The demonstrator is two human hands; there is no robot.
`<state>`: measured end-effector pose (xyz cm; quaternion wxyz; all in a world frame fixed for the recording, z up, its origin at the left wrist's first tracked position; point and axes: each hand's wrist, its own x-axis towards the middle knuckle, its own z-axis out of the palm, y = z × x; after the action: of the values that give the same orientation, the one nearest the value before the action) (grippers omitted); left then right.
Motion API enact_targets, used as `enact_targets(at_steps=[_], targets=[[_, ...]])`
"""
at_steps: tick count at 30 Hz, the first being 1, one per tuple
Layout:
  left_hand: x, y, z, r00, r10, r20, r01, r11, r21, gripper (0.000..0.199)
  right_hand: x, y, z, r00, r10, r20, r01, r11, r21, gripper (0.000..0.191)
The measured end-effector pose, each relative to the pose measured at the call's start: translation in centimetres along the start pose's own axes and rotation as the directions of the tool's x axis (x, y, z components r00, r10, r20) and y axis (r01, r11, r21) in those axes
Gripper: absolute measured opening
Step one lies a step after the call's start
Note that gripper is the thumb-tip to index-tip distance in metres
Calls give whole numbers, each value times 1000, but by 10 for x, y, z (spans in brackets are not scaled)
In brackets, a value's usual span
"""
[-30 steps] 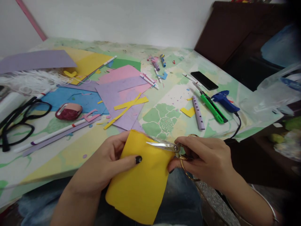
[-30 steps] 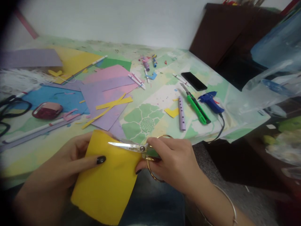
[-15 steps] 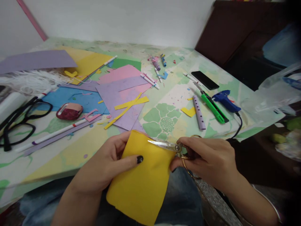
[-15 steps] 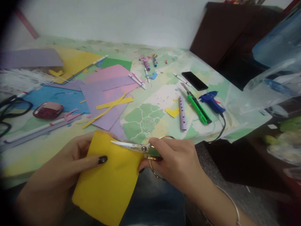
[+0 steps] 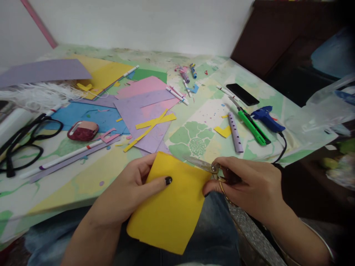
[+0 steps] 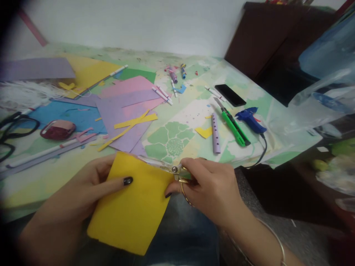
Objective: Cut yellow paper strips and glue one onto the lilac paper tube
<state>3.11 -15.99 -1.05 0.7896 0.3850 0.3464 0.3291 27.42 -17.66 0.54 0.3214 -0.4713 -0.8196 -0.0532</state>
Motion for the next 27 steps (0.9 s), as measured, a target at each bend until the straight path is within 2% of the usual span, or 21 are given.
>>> enact_targets(at_steps=[7,12,17,23,27], targets=[[1,1,4,1000,-14,-4,14,999,41,32,5,-5,2,989,35,144,-34,999,-14,53],[1,0,4,999,-21,27,20,999,38,31,4,-4,6,991,16,135,-10,999,-48,55],[3,-1,4,999,-30,20,29,999,36,31,5,-3,6,992,-6,124,12,999,-48,54],[3,1,5,999,-53,10,52,998,41,18,4,-3,5,993,-1,118,7,999,-53,51],[3,2,6,998,-61,0,61,997,52,19,3,-4,5,994,2,110,4,999,-50,48]])
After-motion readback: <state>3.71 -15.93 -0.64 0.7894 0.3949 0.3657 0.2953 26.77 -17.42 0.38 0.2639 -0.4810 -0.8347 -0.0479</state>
